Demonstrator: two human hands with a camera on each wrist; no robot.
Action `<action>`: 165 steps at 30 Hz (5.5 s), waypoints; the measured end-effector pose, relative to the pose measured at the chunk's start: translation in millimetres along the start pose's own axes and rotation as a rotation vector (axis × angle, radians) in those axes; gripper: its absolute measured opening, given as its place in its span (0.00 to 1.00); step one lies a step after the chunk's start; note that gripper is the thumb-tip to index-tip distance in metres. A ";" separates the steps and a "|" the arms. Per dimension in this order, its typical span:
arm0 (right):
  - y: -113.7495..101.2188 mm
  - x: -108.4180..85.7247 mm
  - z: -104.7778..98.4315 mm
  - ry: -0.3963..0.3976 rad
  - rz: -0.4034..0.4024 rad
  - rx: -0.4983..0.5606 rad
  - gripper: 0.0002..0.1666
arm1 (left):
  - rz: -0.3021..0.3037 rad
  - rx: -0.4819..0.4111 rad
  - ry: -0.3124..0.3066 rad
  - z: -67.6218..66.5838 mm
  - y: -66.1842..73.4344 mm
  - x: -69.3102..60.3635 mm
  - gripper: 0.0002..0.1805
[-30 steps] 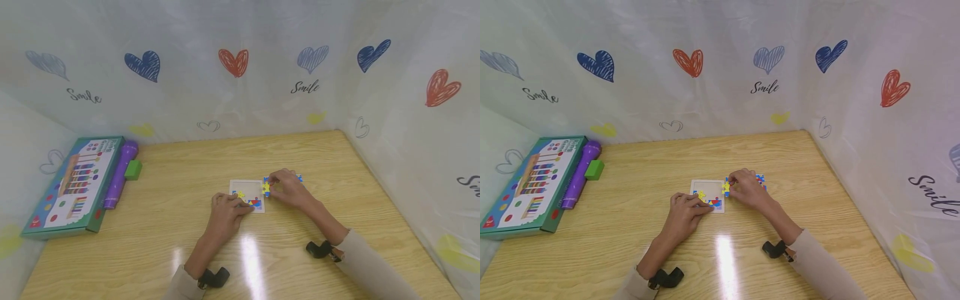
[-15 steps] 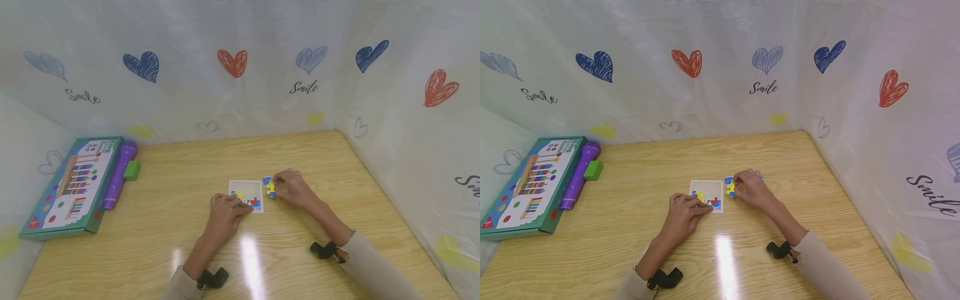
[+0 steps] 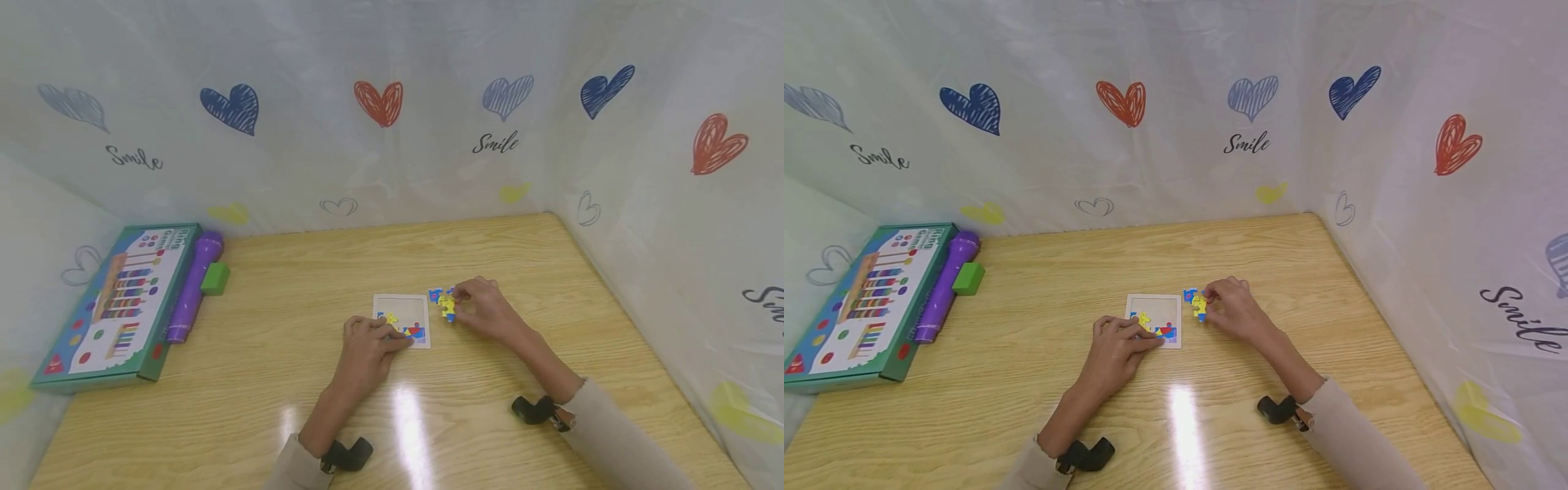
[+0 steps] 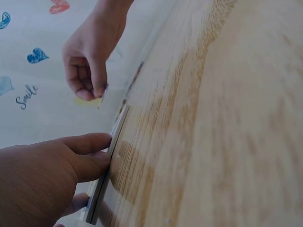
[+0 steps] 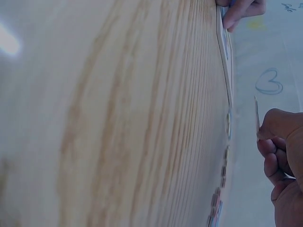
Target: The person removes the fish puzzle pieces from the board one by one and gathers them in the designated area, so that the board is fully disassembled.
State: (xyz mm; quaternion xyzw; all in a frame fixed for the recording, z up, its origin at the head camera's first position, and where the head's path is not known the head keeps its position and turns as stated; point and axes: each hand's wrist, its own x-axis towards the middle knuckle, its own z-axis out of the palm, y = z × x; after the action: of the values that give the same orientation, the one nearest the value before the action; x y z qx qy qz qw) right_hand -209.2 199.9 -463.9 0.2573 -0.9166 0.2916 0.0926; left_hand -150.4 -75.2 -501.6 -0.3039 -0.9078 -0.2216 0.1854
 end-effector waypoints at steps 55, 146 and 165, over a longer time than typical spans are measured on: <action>30.3 -12.9 -3.0 -0.016 0.008 -0.016 0.11 | -0.001 -0.043 0.019 2.0 -0.3 -0.6 0.12; -47.2 37.5 51.6 -0.197 -0.169 0.083 0.09 | -0.025 0.028 0.033 3.7 7.9 -0.9 0.17; -48.8 43.1 63.3 -0.250 -0.180 0.035 0.09 | -0.060 0.098 -0.045 1.8 10.0 -0.8 0.23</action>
State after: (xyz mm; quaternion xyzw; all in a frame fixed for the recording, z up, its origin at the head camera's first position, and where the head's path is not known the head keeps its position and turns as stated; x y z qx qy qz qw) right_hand -221.4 111.0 -477.8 0.3744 -0.8890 0.2636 -0.0009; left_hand -143.9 -67.5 -500.6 -0.2719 -0.9303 -0.1755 0.1729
